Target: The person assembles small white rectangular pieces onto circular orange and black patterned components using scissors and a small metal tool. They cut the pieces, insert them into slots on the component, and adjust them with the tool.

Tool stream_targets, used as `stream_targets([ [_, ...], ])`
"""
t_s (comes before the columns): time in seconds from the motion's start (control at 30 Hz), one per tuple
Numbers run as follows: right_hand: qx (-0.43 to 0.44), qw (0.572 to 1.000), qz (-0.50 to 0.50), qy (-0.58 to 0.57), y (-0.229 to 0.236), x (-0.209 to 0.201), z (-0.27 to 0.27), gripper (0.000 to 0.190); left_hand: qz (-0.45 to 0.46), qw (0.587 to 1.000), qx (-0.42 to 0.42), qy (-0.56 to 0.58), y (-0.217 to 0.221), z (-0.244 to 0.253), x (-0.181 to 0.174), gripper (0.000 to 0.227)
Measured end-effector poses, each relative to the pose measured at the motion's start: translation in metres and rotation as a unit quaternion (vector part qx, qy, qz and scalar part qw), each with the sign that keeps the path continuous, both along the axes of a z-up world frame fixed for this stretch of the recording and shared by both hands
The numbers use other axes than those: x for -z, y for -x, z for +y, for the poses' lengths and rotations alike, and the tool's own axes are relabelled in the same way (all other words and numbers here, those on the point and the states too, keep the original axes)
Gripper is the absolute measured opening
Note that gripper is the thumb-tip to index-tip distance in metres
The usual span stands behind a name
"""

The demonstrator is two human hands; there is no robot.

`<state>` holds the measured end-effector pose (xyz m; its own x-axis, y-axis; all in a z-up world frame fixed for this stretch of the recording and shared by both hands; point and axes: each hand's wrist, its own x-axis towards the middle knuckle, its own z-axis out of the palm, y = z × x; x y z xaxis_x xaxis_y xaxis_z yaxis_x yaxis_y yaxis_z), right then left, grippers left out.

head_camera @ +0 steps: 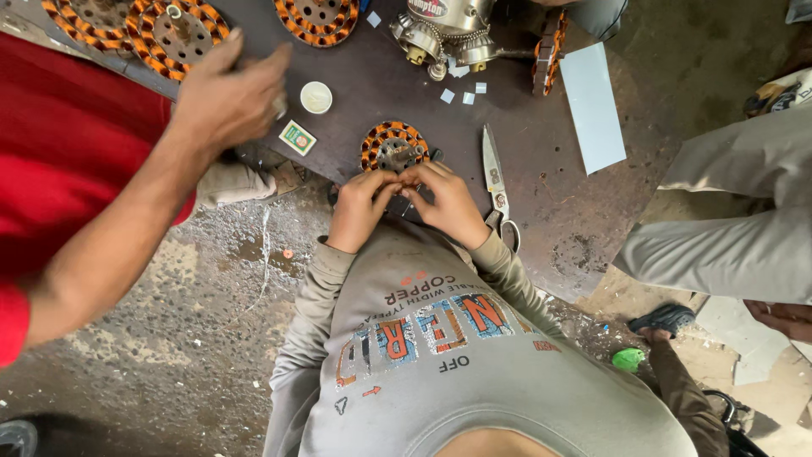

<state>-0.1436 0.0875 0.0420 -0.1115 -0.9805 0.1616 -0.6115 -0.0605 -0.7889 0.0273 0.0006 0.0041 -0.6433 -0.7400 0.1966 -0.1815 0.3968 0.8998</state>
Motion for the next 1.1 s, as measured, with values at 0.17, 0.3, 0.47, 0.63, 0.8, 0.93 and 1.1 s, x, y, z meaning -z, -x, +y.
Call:
stream_targets([
  [0.17,0.021,0.996,-0.066,-0.049,0.0,0.019,-0.002,0.021,0.006,1.0,-0.012,0.0,-0.002,0.006,0.001,0.01],
  [0.3,0.008,0.998,-0.035,-0.051,-0.001,0.03,0.001,0.021,0.035,0.998,-0.002,-0.045,-0.006,0.011,-0.002,0.01],
  [0.47,0.008,1.0,0.007,-0.029,-0.001,0.036,0.002,0.019,0.034,0.999,0.008,-0.01,-0.008,0.015,-0.005,0.012],
  [0.63,0.027,0.998,0.046,-0.025,-0.003,0.034,0.001,0.012,0.034,0.999,-0.01,-0.031,-0.013,0.016,-0.01,0.012],
  [0.8,0.03,0.997,0.051,-0.044,-0.001,0.035,0.003,0.011,0.029,0.998,0.0,-0.058,-0.028,0.021,-0.006,0.013],
  [0.93,0.037,0.997,0.044,-0.044,-0.002,0.033,0.005,0.013,0.045,0.996,0.034,-0.075,-0.037,0.026,-0.005,0.013],
  [1.1,0.023,0.998,0.048,-0.033,-0.004,0.032,0.004,0.011,0.039,0.992,0.035,-0.113,-0.043,0.029,0.0,0.014],
])
